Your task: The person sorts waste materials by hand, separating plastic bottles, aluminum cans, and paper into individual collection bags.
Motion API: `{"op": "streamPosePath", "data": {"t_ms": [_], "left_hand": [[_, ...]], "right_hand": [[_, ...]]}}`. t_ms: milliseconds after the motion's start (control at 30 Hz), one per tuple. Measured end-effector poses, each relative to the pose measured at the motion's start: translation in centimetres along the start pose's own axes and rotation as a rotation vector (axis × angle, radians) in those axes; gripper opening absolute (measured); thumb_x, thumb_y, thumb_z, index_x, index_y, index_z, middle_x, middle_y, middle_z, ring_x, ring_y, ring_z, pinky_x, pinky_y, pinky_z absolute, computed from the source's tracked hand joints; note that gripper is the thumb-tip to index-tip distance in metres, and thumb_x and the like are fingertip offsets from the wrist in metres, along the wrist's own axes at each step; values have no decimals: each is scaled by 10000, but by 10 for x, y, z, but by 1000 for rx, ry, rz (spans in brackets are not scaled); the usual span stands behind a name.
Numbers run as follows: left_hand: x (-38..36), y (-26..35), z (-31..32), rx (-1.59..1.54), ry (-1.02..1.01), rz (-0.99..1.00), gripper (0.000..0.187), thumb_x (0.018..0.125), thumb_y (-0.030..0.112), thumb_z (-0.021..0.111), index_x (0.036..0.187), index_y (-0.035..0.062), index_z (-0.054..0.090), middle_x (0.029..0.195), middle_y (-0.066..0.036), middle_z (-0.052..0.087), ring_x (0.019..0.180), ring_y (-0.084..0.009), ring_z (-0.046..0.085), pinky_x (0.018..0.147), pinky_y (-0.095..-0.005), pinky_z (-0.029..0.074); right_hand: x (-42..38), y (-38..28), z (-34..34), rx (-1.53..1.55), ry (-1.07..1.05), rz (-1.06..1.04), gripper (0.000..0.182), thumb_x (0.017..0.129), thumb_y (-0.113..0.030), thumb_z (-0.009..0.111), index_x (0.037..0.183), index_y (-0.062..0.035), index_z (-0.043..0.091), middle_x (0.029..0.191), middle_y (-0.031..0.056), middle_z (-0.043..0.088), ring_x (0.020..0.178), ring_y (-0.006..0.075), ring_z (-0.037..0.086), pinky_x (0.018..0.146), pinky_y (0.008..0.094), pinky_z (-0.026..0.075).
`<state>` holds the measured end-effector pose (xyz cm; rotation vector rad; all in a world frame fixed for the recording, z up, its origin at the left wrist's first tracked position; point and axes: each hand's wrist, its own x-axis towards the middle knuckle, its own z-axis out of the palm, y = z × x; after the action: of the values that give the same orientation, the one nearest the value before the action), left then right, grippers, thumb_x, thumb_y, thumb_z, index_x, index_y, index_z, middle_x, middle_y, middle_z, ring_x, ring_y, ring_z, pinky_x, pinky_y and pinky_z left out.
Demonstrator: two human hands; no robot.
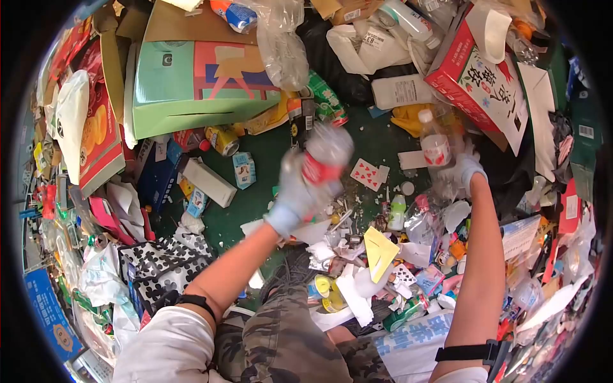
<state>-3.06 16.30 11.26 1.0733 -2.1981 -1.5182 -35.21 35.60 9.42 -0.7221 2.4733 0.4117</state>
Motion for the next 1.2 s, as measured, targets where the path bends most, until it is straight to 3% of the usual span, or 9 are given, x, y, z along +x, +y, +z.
{"op": "streamPosePath", "data": {"t_ms": [33,133,233,300,400,467,567,700,1200], "left_hand": [[22,-39,-3,231,159,63,819,528,397,789,1164,-14,478,1283,-232,368,1116,-324,463,930,-374,411],[80,-48,0,-364,-123,-315,858,544,416,809,1215,12,459,1230,-156,456,1045,-248,531,932,-324,403],[107,-77,33,291,-82,-250,834,546,548,745,1176,49,520,1198,-141,513,1142,-256,461,998,-325,312],[101,-87,51,385,-110,-273,843,554,591,720,1181,64,523,1164,-136,540,1168,-259,444,1021,-324,287],[101,-96,51,-57,-236,-285,679,668,475,691,1180,70,504,1133,-97,562,1104,-203,494,971,-313,346],[86,-82,46,-1017,-424,-234,590,761,407,673,1193,72,451,1112,-60,565,1030,-169,546,932,-340,406],[64,-64,28,-1362,-636,-368,643,712,470,685,1191,103,462,1101,-42,569,1032,-197,548,937,-388,409],[61,-82,39,-938,-684,-392,670,711,459,693,1216,95,444,1113,-47,569,1045,-180,543,946,-391,399],[13,-30,6,-1257,-602,-389,743,707,548,652,1239,88,412,1134,-87,554,1050,-236,544,949,-419,406]], "right_hand": [[-4,4,4,-6,0,1,1151,472,-484,791,1395,-143,194,1448,206,11,1303,390,178,1032,423,277],[4,28,28,480,-244,25,934,498,-386,816,1252,-7,416,1202,214,428,1022,273,481,835,350,427],[6,25,29,1187,-391,-92,752,566,-282,816,1188,-28,480,983,97,602,836,185,567,725,334,459],[6,12,26,1175,-258,-110,764,574,-321,799,1216,-53,483,1149,110,539,1028,235,515,859,348,419],[6,-1,37,647,165,9,1012,493,-491,777,1327,-75,384,1445,203,101,1306,333,168,1040,360,254],[-7,1,41,783,185,-170,852,589,-467,734,1236,6,445,1315,177,369,1168,268,403,980,333,339],[-60,-4,37,1559,-192,-379,617,704,-350,689,1153,21,483,1124,73,554,978,160,543,889,284,418],[-76,-21,63,1611,-268,-412,557,755,-289,649,1209,-28,461,1071,50,568,992,156,534,874,297,425],[-114,-94,57,2241,-384,-438,580,733,-369,678,1188,-62,494,1097,72,576,1031,212,535,894,394,435]]}}
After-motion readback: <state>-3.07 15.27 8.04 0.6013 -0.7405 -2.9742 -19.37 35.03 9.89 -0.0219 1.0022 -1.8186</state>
